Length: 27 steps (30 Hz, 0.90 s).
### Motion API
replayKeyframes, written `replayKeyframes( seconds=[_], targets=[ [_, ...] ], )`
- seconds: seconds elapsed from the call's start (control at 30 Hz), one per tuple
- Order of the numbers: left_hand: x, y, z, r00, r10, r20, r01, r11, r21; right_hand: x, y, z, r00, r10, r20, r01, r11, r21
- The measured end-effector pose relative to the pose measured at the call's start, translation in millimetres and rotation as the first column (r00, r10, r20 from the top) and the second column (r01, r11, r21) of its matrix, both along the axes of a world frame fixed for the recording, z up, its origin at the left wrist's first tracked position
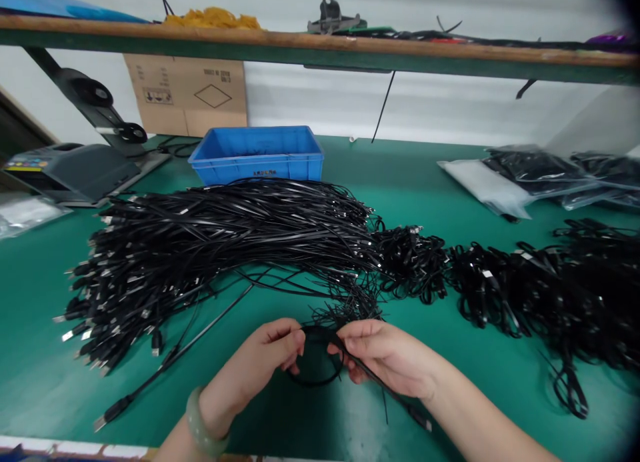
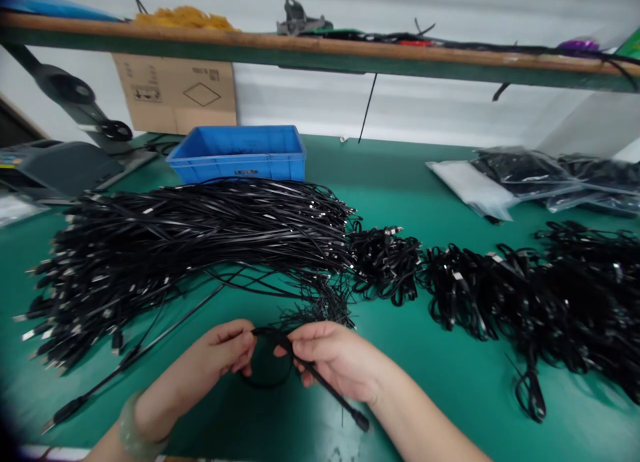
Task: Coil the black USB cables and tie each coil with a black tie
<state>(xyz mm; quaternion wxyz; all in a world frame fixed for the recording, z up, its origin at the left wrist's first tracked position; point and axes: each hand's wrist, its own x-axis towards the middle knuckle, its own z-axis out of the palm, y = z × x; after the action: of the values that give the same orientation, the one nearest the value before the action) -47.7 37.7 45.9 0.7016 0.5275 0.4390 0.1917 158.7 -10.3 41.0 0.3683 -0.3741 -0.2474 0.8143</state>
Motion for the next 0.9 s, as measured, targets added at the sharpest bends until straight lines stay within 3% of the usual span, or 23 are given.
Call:
replayKeyframes(
  seconds=[0.17, 0.23, 0.33, 0.43, 0.5, 0.57, 0.63, 0.7, 0.8, 0.9],
  targets=[
    [6.5, -5.7, -3.2, 0.98, 0.132, 0.147, -0.105, 0.979, -0.175, -1.4, 4.2, 5.0, 0.998, -0.028, -0.053, 0.037, 0.986, 0.161],
    [12.3, -13.1, -8.0, 0.974, 0.117, 0.194, -0.063, 0.962, -0.265, -4.8, 7.6, 6.5, 0.99, -0.12, -0.074, 0.133, 0.971, 0.2],
    [22.4, -29.2, -18.8, 0.949, 0.042, 0.312, 0.092, 0.912, -0.401, -13.5, 13.0, 4.0, 0.969, -0.244, -0.045, 0.248, 0.946, 0.207],
    [27.5, -42.7, -29.3, 0.925, 0.029, 0.38, 0.159, 0.877, -0.454, -19.7, 15.3, -0.8, 0.934, -0.317, 0.164, 0.248, 0.907, 0.34],
    [25.4, -46.1, -32.9, 0.929, 0.104, 0.354, 0.075, 0.886, -0.457, -20.6, 12.0, -3.4, 0.81, -0.394, 0.434, 0.148, 0.853, 0.5],
    [19.4, -45.2, -33.5, 0.923, 0.244, 0.298, -0.083, 0.881, -0.466, -21.4, 3.7, -7.0, 0.541, -0.48, 0.691, -0.05, 0.802, 0.596],
    [12.0, -42.3, -32.2, 0.902, 0.363, 0.233, -0.224, 0.856, -0.466, -25.3, -8.4, -13.7, 0.242, -0.515, 0.822, -0.245, 0.788, 0.565],
    [6.3, -39.8, -30.5, 0.889, 0.421, 0.18, -0.305, 0.838, -0.453, -32.8, -20.6, -23.5, 0.061, -0.493, 0.868, -0.364, 0.799, 0.479],
    [3.2, -39.3, -29.1, 0.891, 0.434, 0.132, -0.347, 0.841, -0.416, -44.4, -32.0, -38.2, -0.092, -0.478, 0.874, -0.429, 0.811, 0.398],
    [3.9, -41.3, -29.8, 0.896, 0.434, 0.097, -0.37, 0.848, -0.379, -46.1, -32.6, -42.7, -0.121, -0.511, 0.851, -0.417, 0.804, 0.424]
  ],
)
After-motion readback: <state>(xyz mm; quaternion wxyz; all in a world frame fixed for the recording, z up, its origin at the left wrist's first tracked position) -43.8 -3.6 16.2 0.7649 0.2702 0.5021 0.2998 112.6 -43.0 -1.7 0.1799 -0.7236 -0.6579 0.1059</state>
